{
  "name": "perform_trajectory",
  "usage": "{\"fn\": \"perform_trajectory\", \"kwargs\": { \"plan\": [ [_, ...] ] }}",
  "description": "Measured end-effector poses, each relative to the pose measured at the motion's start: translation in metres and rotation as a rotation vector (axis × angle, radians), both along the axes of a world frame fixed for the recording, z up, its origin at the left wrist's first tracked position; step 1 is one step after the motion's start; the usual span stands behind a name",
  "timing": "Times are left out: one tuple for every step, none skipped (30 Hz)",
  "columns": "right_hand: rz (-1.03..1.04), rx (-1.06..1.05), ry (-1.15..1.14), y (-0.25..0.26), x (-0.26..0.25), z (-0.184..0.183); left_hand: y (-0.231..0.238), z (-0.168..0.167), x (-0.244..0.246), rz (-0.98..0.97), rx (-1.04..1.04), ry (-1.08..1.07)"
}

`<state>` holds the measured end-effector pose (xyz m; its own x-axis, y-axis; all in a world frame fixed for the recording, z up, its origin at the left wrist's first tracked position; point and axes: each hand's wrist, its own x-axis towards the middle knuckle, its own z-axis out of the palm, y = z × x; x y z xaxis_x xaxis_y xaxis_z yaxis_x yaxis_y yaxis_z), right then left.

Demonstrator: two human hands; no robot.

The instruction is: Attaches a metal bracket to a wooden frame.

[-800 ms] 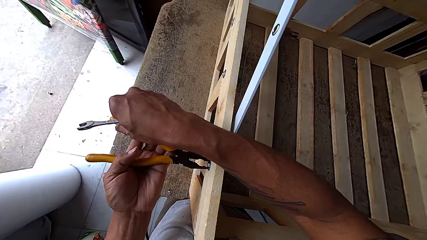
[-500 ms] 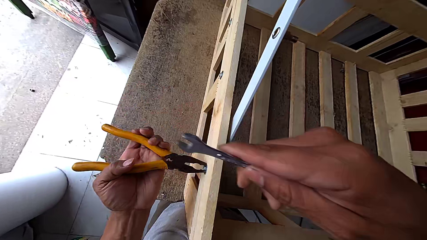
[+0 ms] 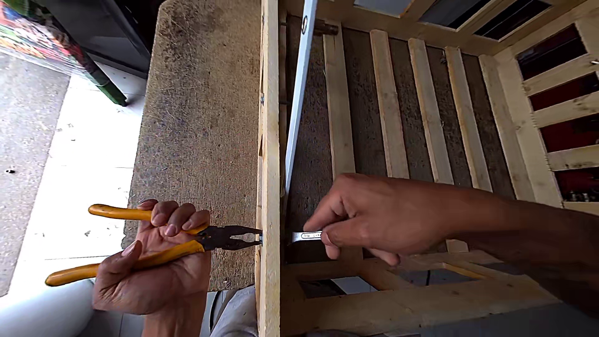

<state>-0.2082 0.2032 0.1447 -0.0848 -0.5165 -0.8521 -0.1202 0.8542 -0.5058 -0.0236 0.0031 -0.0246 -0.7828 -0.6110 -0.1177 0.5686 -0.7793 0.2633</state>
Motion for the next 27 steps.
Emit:
{"fn": "perform_trajectory", "kwargs": {
  "plan": [
    [-0.002, 0.006, -0.011, -0.008, -0.003, -0.001, 0.001, 0.000, 0.000, 0.005, 0.001, -0.001],
    [0.005, 0.016, -0.021, -0.015, -0.005, -0.001, 0.001, 0.000, -0.001, 0.011, 0.002, -0.003],
    [0.011, 0.045, -0.030, -0.023, -0.008, 0.000, 0.001, -0.002, -0.001, 0.009, -0.002, 0.003],
    [0.015, 0.090, -0.039, -0.030, -0.010, 0.000, 0.001, -0.002, -0.001, 0.011, -0.005, 0.000],
    [0.028, 0.141, -0.048, -0.037, -0.012, 0.001, 0.002, -0.003, -0.002, 0.018, 0.000, -0.002],
    [0.044, 0.180, -0.033, -0.043, -0.011, 0.003, 0.002, -0.003, -0.002, 0.026, 0.000, -0.005],
    [0.061, 0.203, 0.006, -0.050, -0.008, 0.005, 0.002, -0.003, -0.003, 0.034, -0.006, -0.006],
    [0.094, 0.213, 0.046, -0.056, -0.005, 0.008, 0.003, -0.003, -0.003, 0.040, -0.010, -0.005],
    [0.136, 0.216, 0.087, -0.063, 0.001, 0.012, 0.003, -0.001, -0.003, 0.046, -0.012, -0.008],
    [0.174, 0.205, 0.129, -0.068, 0.008, 0.017, 0.004, 0.000, -0.003, 0.048, -0.011, -0.009],
    [0.211, 0.160, 0.177, -0.069, 0.016, 0.022, 0.004, 0.000, -0.003, 0.047, -0.013, -0.007],
    [0.248, 0.067, 0.246, -0.064, 0.025, 0.023, 0.004, 0.001, -0.003, 0.047, -0.016, -0.007],
    [0.278, -0.026, 0.318, -0.053, 0.037, 0.022, 0.004, 0.001, -0.003, 0.044, -0.019, -0.008],
    [0.308, -0.078, 0.374, -0.040, 0.049, 0.018, 0.004, 0.002, -0.002, 0.044, -0.023, -0.006],
    [0.321, -0.079, 0.413, -0.028, 0.062, 0.013, 0.004, 0.003, -0.003, 0.050, -0.023, -0.003],
    [0.287, -0.053, 0.441, -0.016, 0.071, 0.004, 0.004, 0.003, -0.003, 0.064, -0.019, -0.001],
    [0.150, -0.009, 0.412, -0.009, 0.076, -0.002, 0.004, 0.003, -0.003, 0.073, -0.015, 0.005],
    [-0.019, 0.002, 0.373, -0.002, 0.079, -0.007, 0.004, 0.003, -0.003, 0.079, -0.013, 0.016],
    [-0.189, -0.024, 0.337, 0.005, 0.082, -0.013, 0.005, 0.002, -0.004, 0.082, -0.017, 0.026],
    [-0.347, -0.055, 0.285, 0.011, 0.086, -0.018, 0.005, 0.002, -0.004, 0.083, -0.024, 0.037],
    [-0.492, -0.086, 0.208, 0.016, 0.091, -0.022, 0.005, 0.002, -0.003, 0.081, -0.025, 0.044],
    [-0.609, -0.124, 0.143, 0.021, 0.100, -0.029, 0.005, 0.003, -0.003, 0.079, -0.030, 0.041],
    [-0.679, -0.158, 0.119, 0.026, 0.112, -0.039, 0.005, 0.004, -0.003, 0.077, -0.028, 0.041],
    [-0.707, -0.200, 0.122, 0.031, 0.124, -0.053, 0.005, 0.004, -0.004, 0.079, -0.020, 0.037],
    [-0.726, -0.254, 0.131, 0.036, 0.135, -0.068, 0.005, 0.003, -0.004, 0.086, -0.014, 0.027],
    [-0.737, -0.322, 0.149, 0.040, 0.143, -0.083, 0.006, 0.003, -0.004, 0.089, -0.010, 0.020],
    [-0.723, -0.412, 0.183, 0.045, 0.146, -0.097, 0.006, 0.002, -0.004, 0.093, -0.011, 0.017]
  ]
}}
